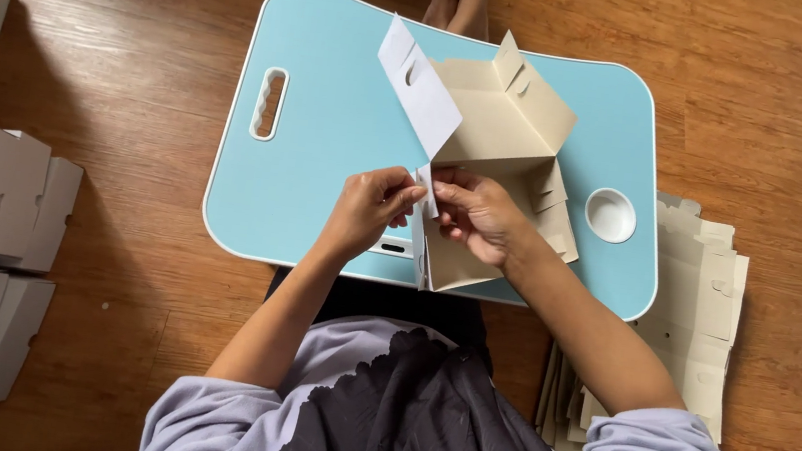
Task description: Assembling a cardboard box by folding along pre-scored lines and tucking in flaps on a lap desk.
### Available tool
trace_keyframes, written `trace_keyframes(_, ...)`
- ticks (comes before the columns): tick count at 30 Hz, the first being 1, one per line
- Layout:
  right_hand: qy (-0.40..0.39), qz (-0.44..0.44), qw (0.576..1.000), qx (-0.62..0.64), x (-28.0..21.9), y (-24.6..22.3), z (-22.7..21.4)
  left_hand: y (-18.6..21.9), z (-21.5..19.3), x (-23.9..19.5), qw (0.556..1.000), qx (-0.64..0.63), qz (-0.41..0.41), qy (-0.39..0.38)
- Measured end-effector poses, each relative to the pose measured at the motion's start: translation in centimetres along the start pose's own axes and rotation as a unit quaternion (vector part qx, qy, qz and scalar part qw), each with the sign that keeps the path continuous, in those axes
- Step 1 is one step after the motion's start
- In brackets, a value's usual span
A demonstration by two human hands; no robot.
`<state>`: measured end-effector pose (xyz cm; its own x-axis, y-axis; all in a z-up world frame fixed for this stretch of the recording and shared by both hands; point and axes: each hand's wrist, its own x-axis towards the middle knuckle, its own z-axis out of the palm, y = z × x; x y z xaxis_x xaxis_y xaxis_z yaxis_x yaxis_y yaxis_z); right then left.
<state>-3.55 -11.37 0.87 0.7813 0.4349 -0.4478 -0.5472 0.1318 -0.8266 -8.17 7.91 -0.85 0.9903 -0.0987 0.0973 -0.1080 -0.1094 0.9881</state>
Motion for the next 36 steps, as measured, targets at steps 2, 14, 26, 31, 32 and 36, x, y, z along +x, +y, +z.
trace_keyframes(2,-0.004,0.005,1.000,-0.006,0.2,0.3,0.3,0.0,-0.3,0.1,1.000,0.023,0.008,0.003)
trace_keyframes(14,-0.032,-0.142,0.945,-0.291,0.4,-2.3,-0.5,-3.0,-3.4,2.0,0.984,0.135,-0.017,0.119)
trace_keyframes(26,0.249,-0.233,0.889,-0.305,2.9,-10.6,-12.8,0.0,-2.5,5.9,0.963,-0.163,-0.172,0.130)
trace_keyframes(31,0.162,-0.138,0.949,-0.233,3.3,-10.8,-8.4,-0.2,-1.9,8.4,0.964,-0.185,-0.114,0.153)
trace_keyframes(32,0.129,-0.195,0.943,-0.239,3.4,-10.7,-8.3,-0.1,-2.2,8.7,0.974,-0.163,-0.043,0.154)
trace_keyframes(36,0.104,-0.324,0.912,-0.231,1.7,-9.9,-6.8,2.3,-3.3,9.0,0.980,-0.078,0.120,0.142)
